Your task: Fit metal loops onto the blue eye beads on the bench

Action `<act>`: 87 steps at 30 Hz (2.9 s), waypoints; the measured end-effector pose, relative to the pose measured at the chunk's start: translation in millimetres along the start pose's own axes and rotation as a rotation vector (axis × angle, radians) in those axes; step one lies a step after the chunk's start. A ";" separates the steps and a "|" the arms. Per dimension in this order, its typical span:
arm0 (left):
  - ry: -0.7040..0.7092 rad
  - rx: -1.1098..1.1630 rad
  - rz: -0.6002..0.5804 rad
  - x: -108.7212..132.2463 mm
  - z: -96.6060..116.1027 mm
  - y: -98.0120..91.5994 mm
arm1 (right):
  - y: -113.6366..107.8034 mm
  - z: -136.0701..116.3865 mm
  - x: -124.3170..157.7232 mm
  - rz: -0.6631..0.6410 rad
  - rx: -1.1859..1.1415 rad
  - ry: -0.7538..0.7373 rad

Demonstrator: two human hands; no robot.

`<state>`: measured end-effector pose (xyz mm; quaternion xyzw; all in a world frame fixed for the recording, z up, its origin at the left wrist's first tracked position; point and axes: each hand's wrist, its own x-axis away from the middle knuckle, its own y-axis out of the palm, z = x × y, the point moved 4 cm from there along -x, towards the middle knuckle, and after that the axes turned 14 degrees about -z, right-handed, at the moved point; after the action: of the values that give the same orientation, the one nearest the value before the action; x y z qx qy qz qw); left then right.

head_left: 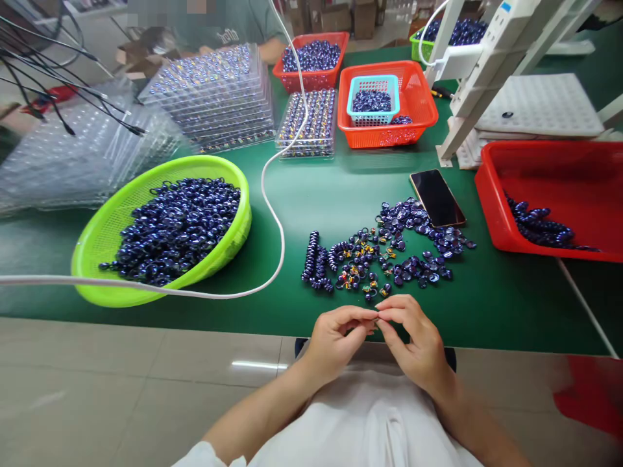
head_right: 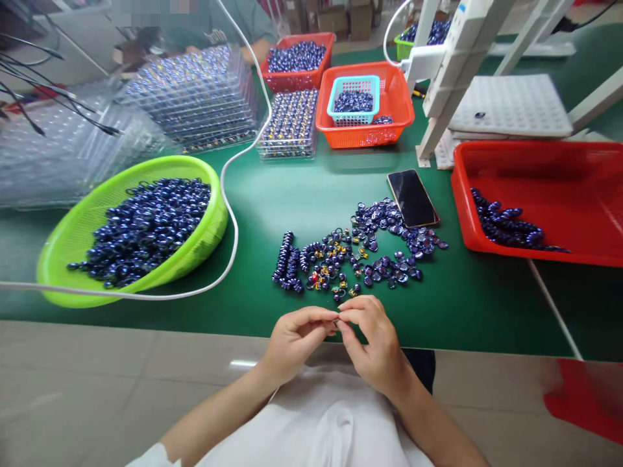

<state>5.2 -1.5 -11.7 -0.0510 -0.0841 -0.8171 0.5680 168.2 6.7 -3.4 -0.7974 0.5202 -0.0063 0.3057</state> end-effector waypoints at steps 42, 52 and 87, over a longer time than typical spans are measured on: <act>0.108 -1.108 0.050 -4.8 14.5 -60.3 | -5.7 -0.3 -5.6 -0.037 -0.066 0.047; 0.062 -0.328 -0.145 -20.9 18.1 -18.3 | -0.4 -10.7 -12.8 -0.193 -0.039 -0.077; -0.007 0.179 -0.116 -38.7 7.7 -17.1 | -12.2 -10.6 -7.7 -0.115 -0.160 -0.028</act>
<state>2.6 41.5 -12.5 0.0021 -0.1613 -0.8377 0.5218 171.3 11.4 13.6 -0.8478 0.4681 0.0290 0.2476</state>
